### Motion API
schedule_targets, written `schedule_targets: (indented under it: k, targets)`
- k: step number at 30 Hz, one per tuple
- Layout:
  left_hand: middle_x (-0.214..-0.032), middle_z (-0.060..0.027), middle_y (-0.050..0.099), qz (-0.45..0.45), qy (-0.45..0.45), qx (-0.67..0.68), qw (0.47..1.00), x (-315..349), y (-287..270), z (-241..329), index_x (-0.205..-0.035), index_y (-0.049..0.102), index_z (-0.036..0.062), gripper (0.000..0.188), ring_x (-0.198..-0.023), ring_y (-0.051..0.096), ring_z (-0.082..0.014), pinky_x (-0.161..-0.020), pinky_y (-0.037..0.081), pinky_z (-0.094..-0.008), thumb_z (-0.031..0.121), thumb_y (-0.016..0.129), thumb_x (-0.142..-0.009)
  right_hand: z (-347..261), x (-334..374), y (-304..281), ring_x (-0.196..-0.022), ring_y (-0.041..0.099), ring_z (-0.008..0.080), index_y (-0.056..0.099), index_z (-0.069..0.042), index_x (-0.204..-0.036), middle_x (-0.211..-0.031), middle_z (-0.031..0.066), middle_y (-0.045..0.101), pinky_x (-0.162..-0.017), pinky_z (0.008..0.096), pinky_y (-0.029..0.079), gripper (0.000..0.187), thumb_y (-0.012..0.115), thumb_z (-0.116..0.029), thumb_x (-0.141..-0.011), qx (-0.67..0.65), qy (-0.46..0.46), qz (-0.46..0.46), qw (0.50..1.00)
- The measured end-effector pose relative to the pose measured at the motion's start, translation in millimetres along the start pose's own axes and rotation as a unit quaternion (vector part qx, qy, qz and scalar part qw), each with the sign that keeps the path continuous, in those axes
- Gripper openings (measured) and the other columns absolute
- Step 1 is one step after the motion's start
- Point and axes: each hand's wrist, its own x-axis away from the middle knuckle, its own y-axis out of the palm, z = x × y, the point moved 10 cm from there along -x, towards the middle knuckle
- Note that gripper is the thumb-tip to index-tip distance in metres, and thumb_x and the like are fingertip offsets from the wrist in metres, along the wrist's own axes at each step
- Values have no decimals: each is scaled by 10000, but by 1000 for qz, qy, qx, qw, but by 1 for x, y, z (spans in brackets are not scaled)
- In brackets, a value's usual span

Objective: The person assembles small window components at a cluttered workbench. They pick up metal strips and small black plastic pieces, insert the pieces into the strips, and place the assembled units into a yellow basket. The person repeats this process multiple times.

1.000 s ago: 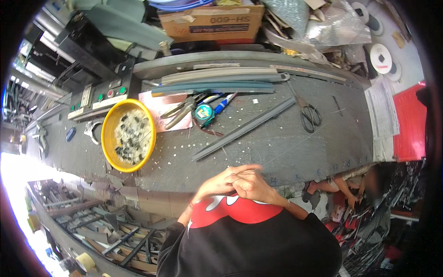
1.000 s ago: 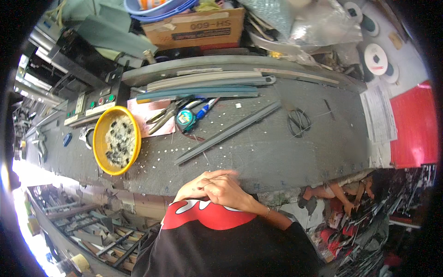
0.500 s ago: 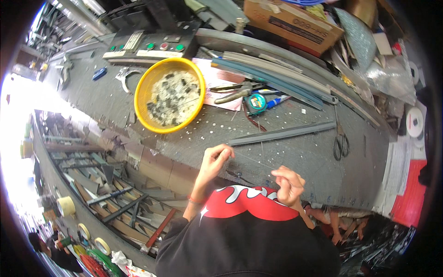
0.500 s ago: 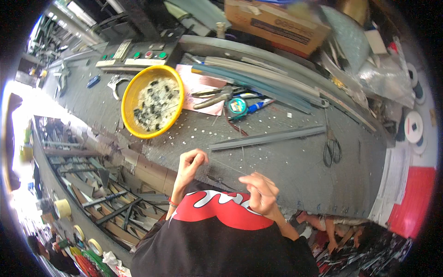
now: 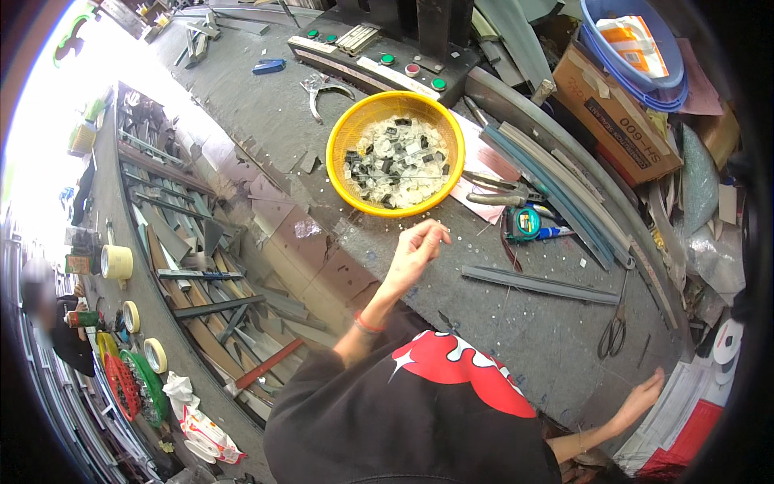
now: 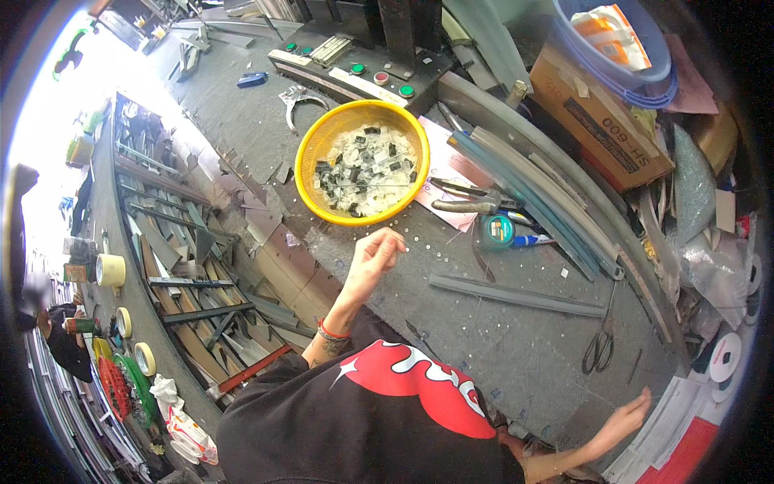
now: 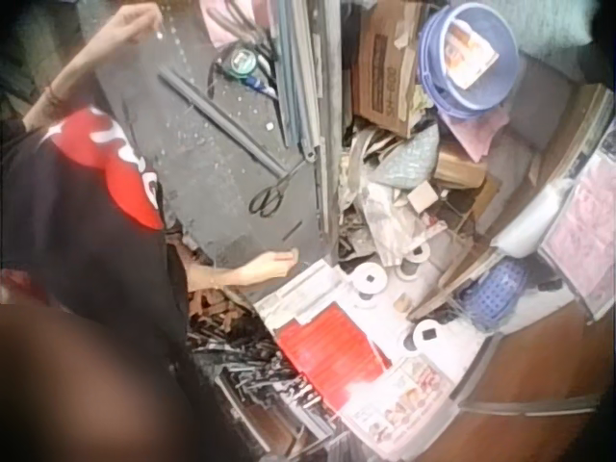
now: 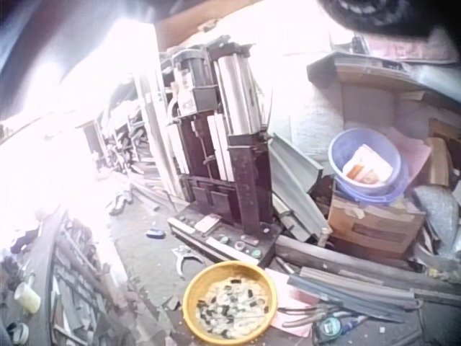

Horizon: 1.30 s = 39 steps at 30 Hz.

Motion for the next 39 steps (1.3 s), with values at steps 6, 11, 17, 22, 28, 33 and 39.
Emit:
schedule_targets:
  k: [6, 11, 17, 22, 28, 33, 39]
  targets:
    - [-749, -133, 614, -243, 99, -277, 924, 24, 89, 25, -939, 627, 72, 217, -668, 595, -317, -598, 465, -396, 258, 515, -929, -69, 46, 32, -1051, 564, 359, 549, 54, -1174, -1086, 211, 611, -917, 409, 426, 404, 500, -275, -945, -114, 80, -159, 977]
    - [-787, -169, 627, -436, 104, -260, 855, 53, 164, 29, -958, 625, 70, 241, -724, 605, -349, -614, 476, -419, 279, 510, -923, -264, 114, 65, -814, 612, 220, 574, 19, -1133, -930, 161, 644, -745, 322, 471, 271, 542, -152, -926, -391, -234, -375, 807]
    - [-778, -149, 645, -327, 136, -253, 901, 32, 131, 36, -901, 646, 50, 212, -734, 612, -347, -636, 474, -419, 245, 565, -878, -247, 119, 98, -546, 546, 130, 649, 17, -984, -757, 118, 630, -499, 277, 415, 214, 565, -168, -915, -438, -44, -506, 742]
    - [-800, -137, 643, -242, 151, -254, 924, 20, 109, 39, -870, 653, 54, 191, -757, 623, -338, -667, 495, -393, 235, 594, -851, -275, 129, 97, -536, 451, 74, 628, 13, -1098, -599, 34, 503, -500, 241, 359, 341, 551, -277, -936, -494, -92, -468, 727]
    - [-795, -89, 635, 58, 229, -490, 839, -24, -15, 79, -837, 668, 79, 74, -743, 602, -277, -682, 496, -371, 83, 608, -794, -265, 135, 103, -517, 401, 49, 636, 4, -1071, -575, -19, 452, -475, 226, 307, 280, 529, -223, -948, -534, 8, -448, 717]
    - [-1110, -91, 556, 77, 148, -726, 667, -80, -124, 90, -871, 703, 110, 182, -1077, 453, -295, -950, 350, -401, 49, 601, -733, -250, 121, 109, -506, 359, 36, 644, -1, -1008, -556, -36, 413, -461, 219, 259, 249, 505, -202, -961, -534, 22, -414, 737]
    - [-1202, -93, 503, 8, 169, -838, 520, -119, -136, 67, -907, 717, 180, 256, -1215, 379, -315, -1040, 268, -455, 62, 603, -711, -242, 110, 106, -533, 415, 50, 650, -6, -996, -603, -21, 458, -478, 218, 313, 226, 502, -173, -958, -519, 27, -370, 770]
